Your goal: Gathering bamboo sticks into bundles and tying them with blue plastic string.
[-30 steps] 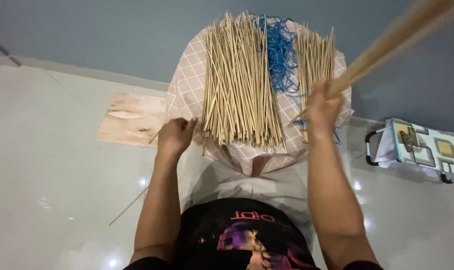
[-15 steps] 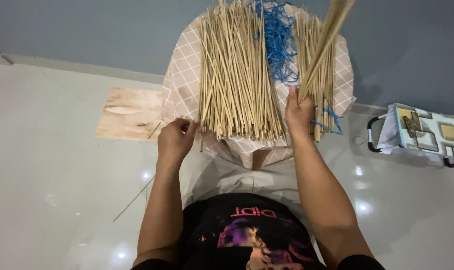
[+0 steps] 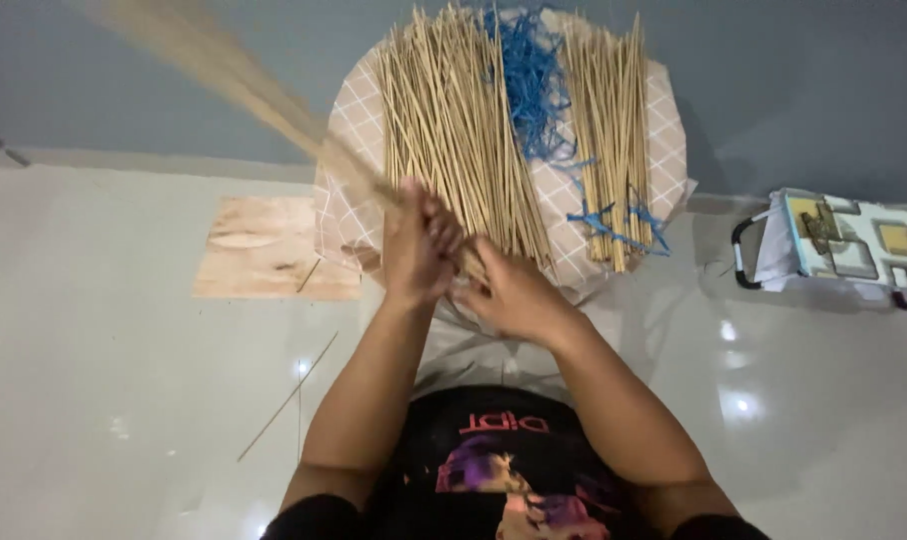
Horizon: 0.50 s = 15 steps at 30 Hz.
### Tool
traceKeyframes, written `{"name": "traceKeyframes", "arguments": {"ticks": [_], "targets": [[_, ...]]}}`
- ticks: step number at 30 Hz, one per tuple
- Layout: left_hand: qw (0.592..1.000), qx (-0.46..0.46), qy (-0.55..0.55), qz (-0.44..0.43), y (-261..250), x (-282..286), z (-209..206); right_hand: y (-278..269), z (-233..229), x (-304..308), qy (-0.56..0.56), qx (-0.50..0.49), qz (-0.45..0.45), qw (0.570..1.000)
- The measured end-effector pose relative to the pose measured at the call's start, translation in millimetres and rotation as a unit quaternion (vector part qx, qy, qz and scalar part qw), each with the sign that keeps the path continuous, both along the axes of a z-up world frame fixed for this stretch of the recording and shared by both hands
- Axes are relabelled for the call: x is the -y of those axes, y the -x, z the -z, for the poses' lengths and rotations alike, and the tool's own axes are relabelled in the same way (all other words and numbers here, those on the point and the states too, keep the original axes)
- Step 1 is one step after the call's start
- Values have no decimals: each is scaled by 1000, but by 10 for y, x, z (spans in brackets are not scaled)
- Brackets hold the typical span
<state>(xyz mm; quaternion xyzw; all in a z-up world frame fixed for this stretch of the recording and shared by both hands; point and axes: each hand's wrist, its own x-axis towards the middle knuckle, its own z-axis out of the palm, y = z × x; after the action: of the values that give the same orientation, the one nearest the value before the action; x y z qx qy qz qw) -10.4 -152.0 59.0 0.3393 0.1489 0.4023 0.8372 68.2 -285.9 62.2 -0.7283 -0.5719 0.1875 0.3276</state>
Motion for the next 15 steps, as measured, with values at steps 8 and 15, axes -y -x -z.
{"name": "traceKeyframes", "arguments": {"ticks": [8,15], "targets": [[1000,-3,9,-16,-21,114,298,-138,426,59,-69,94,34,993],[997,32,35,-59,4,172,241,-102,237,139,-79,50,-17,996]]}}
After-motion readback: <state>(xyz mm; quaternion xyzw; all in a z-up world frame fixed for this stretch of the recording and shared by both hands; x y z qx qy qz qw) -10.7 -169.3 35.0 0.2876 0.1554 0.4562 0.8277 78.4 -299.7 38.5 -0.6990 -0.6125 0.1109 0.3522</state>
